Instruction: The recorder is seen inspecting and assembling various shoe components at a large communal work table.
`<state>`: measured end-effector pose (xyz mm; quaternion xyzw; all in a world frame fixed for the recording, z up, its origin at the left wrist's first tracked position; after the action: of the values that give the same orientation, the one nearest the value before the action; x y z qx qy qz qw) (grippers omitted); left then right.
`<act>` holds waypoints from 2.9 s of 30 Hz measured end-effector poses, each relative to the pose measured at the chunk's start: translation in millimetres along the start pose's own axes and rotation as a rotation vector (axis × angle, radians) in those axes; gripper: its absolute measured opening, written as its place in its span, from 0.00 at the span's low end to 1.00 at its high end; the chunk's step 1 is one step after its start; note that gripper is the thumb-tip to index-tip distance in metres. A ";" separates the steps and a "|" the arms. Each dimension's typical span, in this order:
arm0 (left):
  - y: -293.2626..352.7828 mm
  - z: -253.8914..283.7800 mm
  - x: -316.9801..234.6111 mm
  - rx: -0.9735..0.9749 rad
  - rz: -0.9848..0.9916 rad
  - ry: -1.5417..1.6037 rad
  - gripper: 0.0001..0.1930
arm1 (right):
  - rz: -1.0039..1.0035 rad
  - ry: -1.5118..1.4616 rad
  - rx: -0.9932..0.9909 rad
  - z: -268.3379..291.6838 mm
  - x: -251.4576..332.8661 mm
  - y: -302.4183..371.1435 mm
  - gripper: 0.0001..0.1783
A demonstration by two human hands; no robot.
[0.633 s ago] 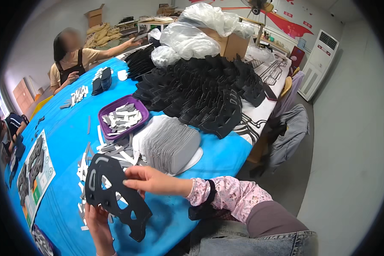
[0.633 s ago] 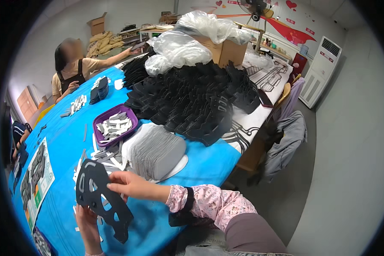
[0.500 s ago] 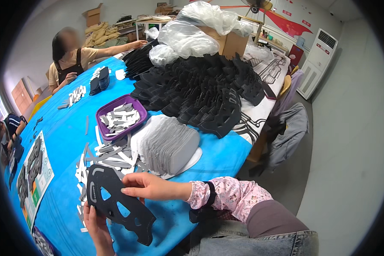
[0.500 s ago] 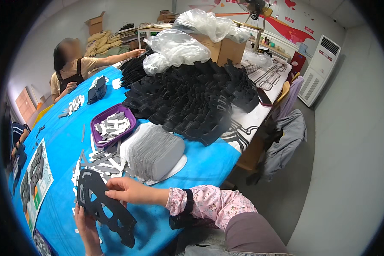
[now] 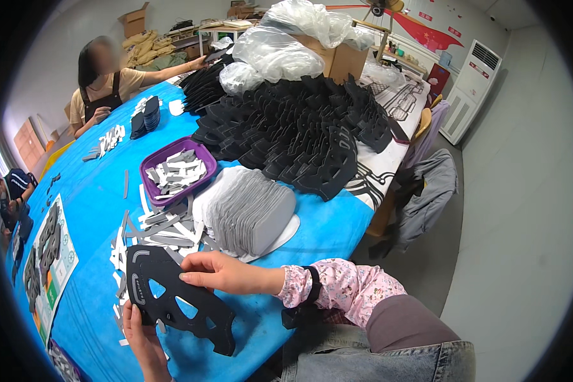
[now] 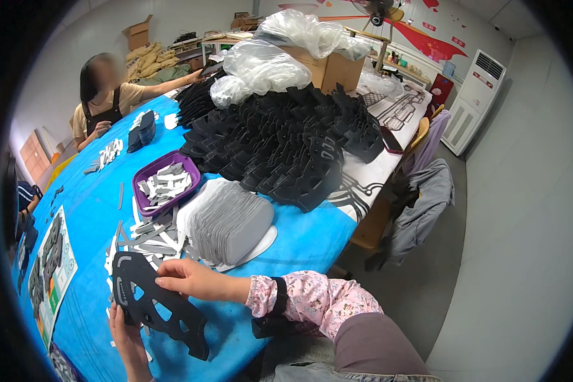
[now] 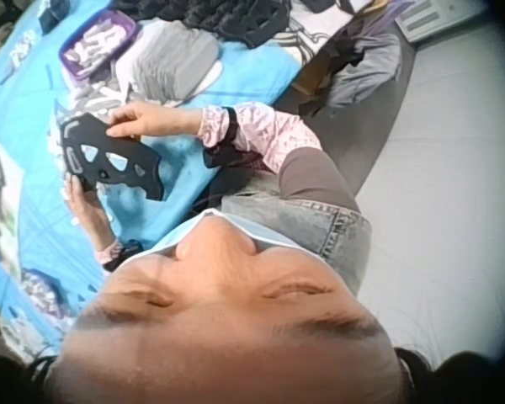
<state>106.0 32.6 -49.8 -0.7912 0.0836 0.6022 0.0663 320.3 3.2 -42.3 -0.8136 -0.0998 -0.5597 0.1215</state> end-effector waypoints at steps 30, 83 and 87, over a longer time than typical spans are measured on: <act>-6.5 3.1 -3.3 -0.083 0.034 0.009 0.14 | 0.816 0.059 0.598 -90.0 101.9 60.1 0.10; 11.1 14.9 -7.5 -0.015 0.012 0.162 0.15 | 1.057 1.020 0.056 -123.4 123.4 13.7 0.22; 2.5 0.2 -2.8 0.013 0.147 0.271 0.17 | 0.823 1.477 0.379 -87.2 74.1 9.2 0.23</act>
<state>104.5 30.3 -47.2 -0.8566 0.1534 0.4925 0.0152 271.9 -30.6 56.2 -0.1794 0.2155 -0.8303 0.4816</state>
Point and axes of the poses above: each hand's wrist, its own y-axis away from the middle knuckle, its own z-axis out of the back of the hand, x = y × z, the point moved 4 cm from there along -y, towards the middle knuckle, and after that the axes turned 6 degrees about -y, right-handed, at the moved point
